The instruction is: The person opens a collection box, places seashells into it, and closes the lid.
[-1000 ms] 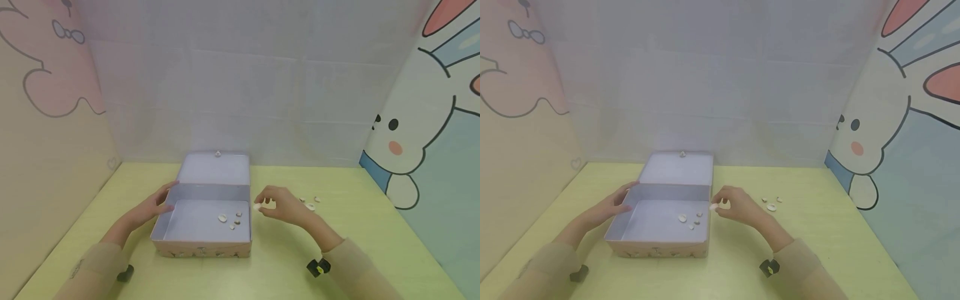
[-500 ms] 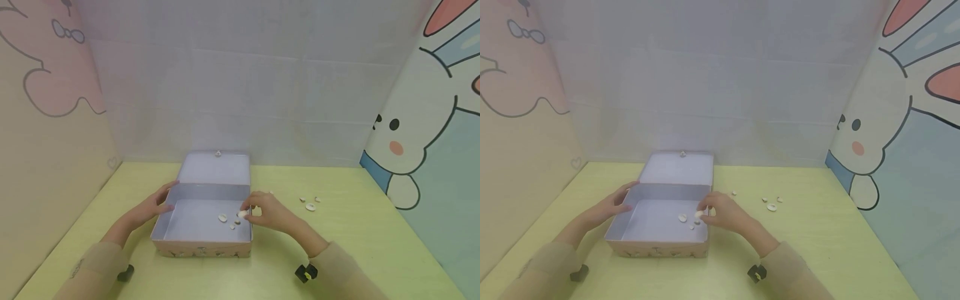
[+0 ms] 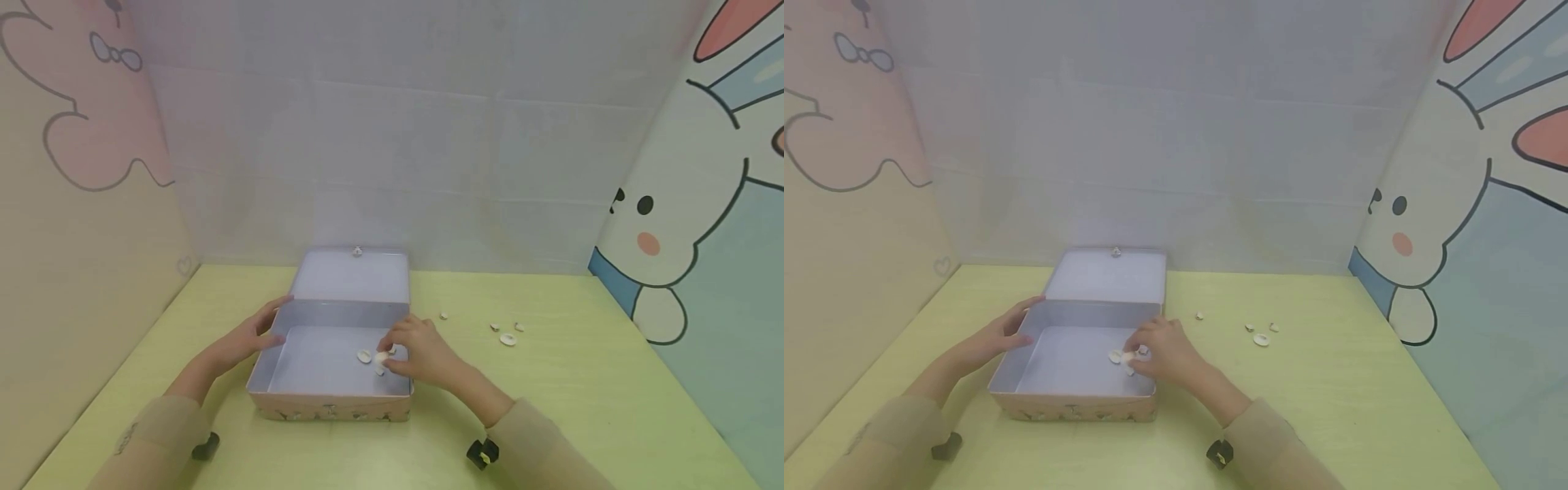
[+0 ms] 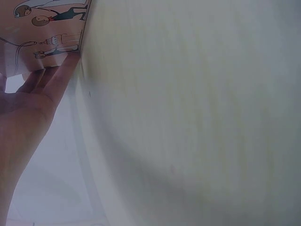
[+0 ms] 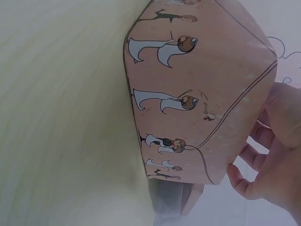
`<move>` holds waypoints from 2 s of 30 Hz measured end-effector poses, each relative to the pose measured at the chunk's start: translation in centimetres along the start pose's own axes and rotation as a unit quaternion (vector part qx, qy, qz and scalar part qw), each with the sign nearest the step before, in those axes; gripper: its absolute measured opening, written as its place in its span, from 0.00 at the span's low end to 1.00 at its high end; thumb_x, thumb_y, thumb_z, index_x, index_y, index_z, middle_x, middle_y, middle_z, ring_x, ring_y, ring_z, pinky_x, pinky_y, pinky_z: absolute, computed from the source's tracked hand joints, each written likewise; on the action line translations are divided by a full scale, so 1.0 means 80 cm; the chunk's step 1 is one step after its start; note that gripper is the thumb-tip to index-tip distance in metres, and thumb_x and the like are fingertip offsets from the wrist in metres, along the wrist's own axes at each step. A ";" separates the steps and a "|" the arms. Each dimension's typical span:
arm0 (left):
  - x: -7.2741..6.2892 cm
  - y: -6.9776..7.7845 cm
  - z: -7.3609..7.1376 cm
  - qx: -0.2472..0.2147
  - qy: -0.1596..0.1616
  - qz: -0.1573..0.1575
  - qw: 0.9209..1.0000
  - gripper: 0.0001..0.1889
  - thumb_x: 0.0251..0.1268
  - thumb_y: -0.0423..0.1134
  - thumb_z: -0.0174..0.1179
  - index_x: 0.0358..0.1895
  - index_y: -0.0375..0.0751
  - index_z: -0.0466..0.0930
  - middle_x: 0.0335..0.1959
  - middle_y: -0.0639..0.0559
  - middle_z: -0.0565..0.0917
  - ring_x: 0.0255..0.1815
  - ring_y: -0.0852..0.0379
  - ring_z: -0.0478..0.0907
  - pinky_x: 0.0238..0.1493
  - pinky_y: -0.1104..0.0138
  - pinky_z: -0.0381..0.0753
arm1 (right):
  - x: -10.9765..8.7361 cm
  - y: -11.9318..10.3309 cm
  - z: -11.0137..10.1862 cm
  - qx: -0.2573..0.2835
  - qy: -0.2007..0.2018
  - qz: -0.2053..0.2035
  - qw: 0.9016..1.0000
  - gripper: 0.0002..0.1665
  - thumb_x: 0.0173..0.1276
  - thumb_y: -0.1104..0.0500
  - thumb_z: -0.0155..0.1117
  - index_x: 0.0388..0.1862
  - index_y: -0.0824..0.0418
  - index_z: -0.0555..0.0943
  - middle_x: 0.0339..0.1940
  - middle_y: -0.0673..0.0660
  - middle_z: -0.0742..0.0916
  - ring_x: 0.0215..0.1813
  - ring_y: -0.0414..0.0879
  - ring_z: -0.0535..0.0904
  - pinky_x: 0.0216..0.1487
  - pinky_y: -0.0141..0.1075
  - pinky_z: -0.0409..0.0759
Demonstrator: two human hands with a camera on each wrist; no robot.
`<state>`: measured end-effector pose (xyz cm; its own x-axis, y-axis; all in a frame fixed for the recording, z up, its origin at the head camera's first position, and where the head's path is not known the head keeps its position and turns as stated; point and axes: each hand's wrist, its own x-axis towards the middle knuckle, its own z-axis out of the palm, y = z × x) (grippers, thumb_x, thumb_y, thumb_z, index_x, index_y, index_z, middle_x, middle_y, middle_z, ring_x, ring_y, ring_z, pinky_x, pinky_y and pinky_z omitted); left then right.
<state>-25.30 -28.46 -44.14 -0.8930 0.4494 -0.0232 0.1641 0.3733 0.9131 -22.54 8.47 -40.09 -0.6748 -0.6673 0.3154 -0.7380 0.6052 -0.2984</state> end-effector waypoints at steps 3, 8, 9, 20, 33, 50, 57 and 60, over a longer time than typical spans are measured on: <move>0.000 0.000 0.000 0.001 -0.001 -0.002 1.000 0.39 0.67 0.37 0.56 0.75 0.57 0.44 0.76 0.39 0.45 0.74 0.33 0.42 0.67 0.37 0.48 | -0.001 -0.003 -0.001 0.001 0.007 0.006 1.000 0.10 0.55 0.53 0.72 0.36 0.51 0.85 0.35 0.44 0.85 0.44 0.40 0.73 0.42 0.38 0.64; 0.000 0.000 -0.001 -0.002 -0.001 -0.001 1.000 0.38 0.67 0.37 0.55 0.75 0.58 0.45 0.76 0.39 0.46 0.74 0.34 0.43 0.67 0.38 0.49 | -0.002 -0.004 -0.005 0.001 0.023 0.009 1.000 0.13 0.55 0.51 0.72 0.40 0.51 0.85 0.38 0.44 0.86 0.47 0.41 0.74 0.42 0.36 0.65; 0.000 -0.001 -0.001 -0.002 -0.001 0.001 1.000 0.38 0.67 0.37 0.55 0.75 0.58 0.45 0.76 0.39 0.47 0.74 0.34 0.43 0.66 0.38 0.49 | -0.002 -0.003 -0.006 0.003 0.027 0.010 1.000 0.13 0.55 0.51 0.72 0.40 0.51 0.85 0.39 0.44 0.86 0.47 0.41 0.74 0.42 0.36 0.65; -0.001 -0.001 -0.003 0.003 -0.002 0.000 1.000 0.38 0.67 0.37 0.55 0.75 0.59 0.44 0.75 0.38 0.47 0.74 0.33 0.44 0.66 0.37 0.51 | -0.007 0.005 -0.029 0.034 0.045 0.001 0.998 0.13 0.56 0.55 0.72 0.40 0.54 0.85 0.41 0.46 0.86 0.47 0.43 0.74 0.46 0.38 0.72; -0.001 -0.002 -0.003 0.002 -0.002 0.003 1.000 0.38 0.68 0.37 0.54 0.75 0.59 0.44 0.76 0.40 0.46 0.74 0.34 0.42 0.66 0.37 0.49 | -0.014 0.038 -0.041 0.062 0.096 -0.038 0.993 0.14 0.56 0.64 0.71 0.42 0.58 0.83 0.41 0.49 0.86 0.43 0.46 0.77 0.44 0.35 0.77; 0.000 -0.007 -0.004 0.001 -0.001 0.009 1.000 0.37 0.67 0.37 0.55 0.74 0.60 0.46 0.76 0.41 0.47 0.74 0.34 0.43 0.66 0.38 0.49 | -0.015 0.094 -0.033 0.064 0.116 0.076 0.988 0.16 0.58 0.63 0.69 0.47 0.60 0.82 0.39 0.56 0.85 0.39 0.54 0.79 0.38 0.47 0.80; 0.001 -0.005 -0.005 0.003 -0.001 0.005 1.000 0.38 0.68 0.37 0.55 0.75 0.60 0.45 0.76 0.40 0.47 0.74 0.34 0.44 0.66 0.38 0.51 | -0.018 0.119 -0.024 0.053 0.125 0.115 0.984 0.19 0.57 0.64 0.69 0.49 0.62 0.81 0.40 0.57 0.85 0.39 0.53 0.79 0.39 0.42 0.78; 0.001 -0.002 -0.006 0.005 -0.003 0.004 1.000 0.38 0.68 0.37 0.55 0.75 0.60 0.45 0.76 0.40 0.47 0.74 0.34 0.43 0.66 0.38 0.50 | -0.019 0.128 -0.022 0.060 0.118 0.135 0.982 0.20 0.58 0.64 0.69 0.50 0.62 0.80 0.40 0.59 0.85 0.40 0.55 0.79 0.41 0.43 0.77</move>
<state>-25.60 -28.88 -44.09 -0.8893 0.4571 -0.0174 0.1758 0.3767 0.9095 -29.13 16.44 -42.03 -0.8396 -0.3619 0.4052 -0.5348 0.6814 -0.4997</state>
